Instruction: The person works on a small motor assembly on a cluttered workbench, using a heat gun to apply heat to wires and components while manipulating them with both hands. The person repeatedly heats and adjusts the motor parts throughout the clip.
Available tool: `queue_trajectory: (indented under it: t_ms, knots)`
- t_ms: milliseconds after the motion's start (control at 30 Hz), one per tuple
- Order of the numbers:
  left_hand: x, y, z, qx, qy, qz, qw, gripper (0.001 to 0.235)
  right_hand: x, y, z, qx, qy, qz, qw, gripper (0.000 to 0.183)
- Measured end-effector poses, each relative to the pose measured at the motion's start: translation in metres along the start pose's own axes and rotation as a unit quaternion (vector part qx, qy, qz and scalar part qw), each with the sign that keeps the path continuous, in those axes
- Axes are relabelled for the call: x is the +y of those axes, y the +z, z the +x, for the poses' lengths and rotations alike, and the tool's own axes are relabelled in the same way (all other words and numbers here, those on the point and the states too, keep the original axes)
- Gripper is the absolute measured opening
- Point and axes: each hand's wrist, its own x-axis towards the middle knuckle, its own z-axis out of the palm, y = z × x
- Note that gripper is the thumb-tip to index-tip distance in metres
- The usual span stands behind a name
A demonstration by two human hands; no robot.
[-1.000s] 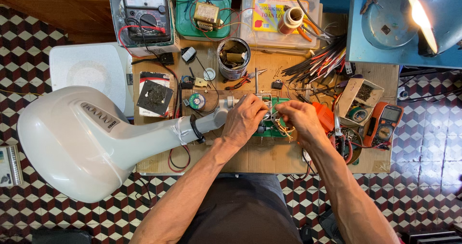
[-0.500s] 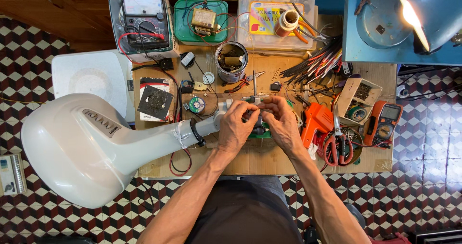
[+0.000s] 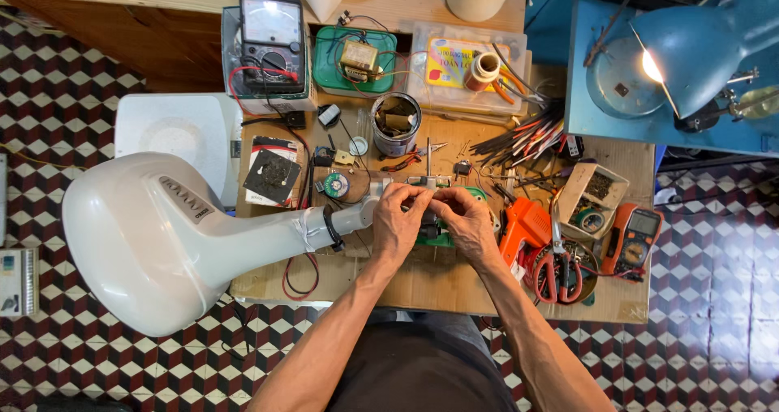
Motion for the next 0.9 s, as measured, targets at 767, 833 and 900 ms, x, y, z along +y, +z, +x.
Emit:
queue_trajectory:
  t_ms: [767, 833, 900]
  knots:
    - [-0.014, -0.002, -0.007, 0.029, 0.018, 0.125, 0.992, 0.022, 0.034, 0.009, 0.009, 0.023, -0.062, 0.083, 0.994, 0.018]
    - [-0.02, -0.001, 0.002, 0.004, 0.025, 0.134, 0.991, 0.021, 0.032, 0.009, 0.01, 0.026, -0.062, 0.091, 0.994, 0.019]
    - [-0.025, -0.001, 0.01, -0.027, 0.009, 0.147, 0.989, 0.021, 0.032, 0.01, 0.01, 0.027, -0.064, 0.1, 0.993, 0.019]
